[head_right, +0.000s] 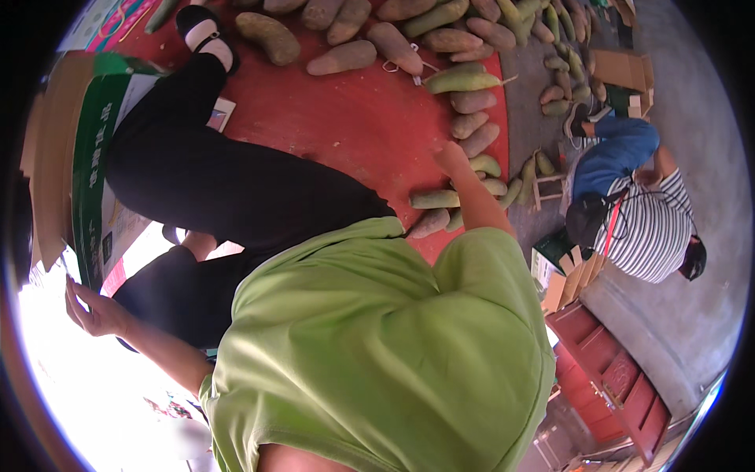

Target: Sorting and weighing long root vegetables into cardboard boxes.

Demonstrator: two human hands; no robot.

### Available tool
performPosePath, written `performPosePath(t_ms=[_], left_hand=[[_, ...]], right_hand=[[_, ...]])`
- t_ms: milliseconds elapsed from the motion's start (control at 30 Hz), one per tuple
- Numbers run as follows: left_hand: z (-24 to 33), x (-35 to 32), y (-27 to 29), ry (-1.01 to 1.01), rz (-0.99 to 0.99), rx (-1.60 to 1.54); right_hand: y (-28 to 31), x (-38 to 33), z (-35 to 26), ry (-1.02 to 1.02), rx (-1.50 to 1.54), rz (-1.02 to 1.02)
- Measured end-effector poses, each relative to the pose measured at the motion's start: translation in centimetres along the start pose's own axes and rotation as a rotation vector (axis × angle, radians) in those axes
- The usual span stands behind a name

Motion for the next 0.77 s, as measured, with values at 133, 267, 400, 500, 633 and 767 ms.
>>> performPosePath(t_ms=[133,267,400,500,633,767], left_hand=[[-0.9,0.0,-0.2,-0.039,0.0,0.046],[-0.9,0.2,-0.6,-0.035,-0.006,0.086],[-0.3,0.5,-0.2,0.079,-0.01,0.095],[0.6,0.8,0.0,0.1,-0.004,0.098],[0.4,0.2,-0.2,0.076,0.019,0.037],[0.1,-0.2,2.3,0.068,-0.032,0.126]], right_hand=[[-4.1,-4.1,3.9,-0.357,0.327,-0.139],[-7.1,-7.1,3.1,-0.558,0.481,-0.306],[-7.7,-9.2,-1.3,-0.405,0.091,-0.298],[-6.0,-9.3,-5.0,-0.102,-0.148,-0.341],[-8.7,-9.6,-6.5,0.131,-0.239,-0.177],[-10.1,-8.1,-6.9,0.224,-0.377,-0.454]])
Point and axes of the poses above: each hand's wrist, its own x-axis towards the middle knuckle, its own y-axis out of the back of the hand, z = x × y, the point moved 2 cm from there along x, towards the middle knuckle, and after that the axes turned 13 degrees about -y, right-handed, at the moved point
